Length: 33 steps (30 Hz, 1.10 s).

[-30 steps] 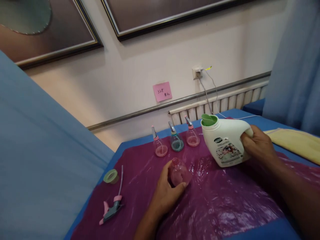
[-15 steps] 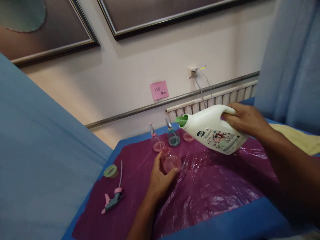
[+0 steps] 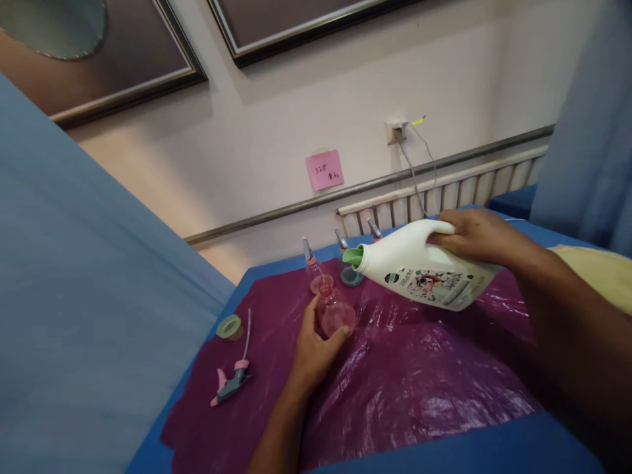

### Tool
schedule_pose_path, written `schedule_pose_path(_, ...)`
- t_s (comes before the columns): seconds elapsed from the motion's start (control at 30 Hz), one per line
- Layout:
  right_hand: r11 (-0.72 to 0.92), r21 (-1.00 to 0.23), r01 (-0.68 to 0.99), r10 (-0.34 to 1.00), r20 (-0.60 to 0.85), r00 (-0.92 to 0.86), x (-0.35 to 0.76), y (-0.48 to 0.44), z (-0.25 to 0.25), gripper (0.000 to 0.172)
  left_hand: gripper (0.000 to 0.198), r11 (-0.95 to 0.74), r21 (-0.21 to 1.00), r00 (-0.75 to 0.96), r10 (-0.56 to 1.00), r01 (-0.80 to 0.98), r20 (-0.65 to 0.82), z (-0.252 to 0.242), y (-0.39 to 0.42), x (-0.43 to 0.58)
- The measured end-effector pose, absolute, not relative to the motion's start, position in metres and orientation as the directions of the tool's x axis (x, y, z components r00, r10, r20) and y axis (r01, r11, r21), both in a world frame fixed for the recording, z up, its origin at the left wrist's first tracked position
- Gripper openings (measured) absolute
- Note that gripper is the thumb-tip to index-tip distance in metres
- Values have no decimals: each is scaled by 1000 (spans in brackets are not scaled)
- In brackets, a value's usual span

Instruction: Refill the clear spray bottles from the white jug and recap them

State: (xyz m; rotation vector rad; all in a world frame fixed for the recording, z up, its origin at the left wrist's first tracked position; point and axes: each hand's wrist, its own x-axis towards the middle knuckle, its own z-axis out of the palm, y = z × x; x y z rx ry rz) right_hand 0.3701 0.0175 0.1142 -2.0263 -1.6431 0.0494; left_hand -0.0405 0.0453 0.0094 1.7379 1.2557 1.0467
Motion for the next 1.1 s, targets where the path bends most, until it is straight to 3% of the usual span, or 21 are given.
schedule_pose_path(0.33,-113,-380,918,964,182,194,382,26,108,26,95,-262,871,148,964,416,220,11,42,-38)
schedule_pose_path(0.57,-2,-422,907,986,149,72,384,26,106,56,92,-291,815,135,957,501,259,33,25,-33)
schedule_pose_path(0.77,8,-414,910,986,154,62,385,27,104,53,91,-296,682,132,950,669,283,58,24,-41)
schedule_pose_path(0.93,9,-389,921,983,170,63,387,29,99,59,80,-472,490,286,867,733,408,69,36,-52)
schedule_pose_path(1.1,-34,-357,933,983,156,96,386,30,94,58,80,-570,302,422,797,764,433,74,43,-59)
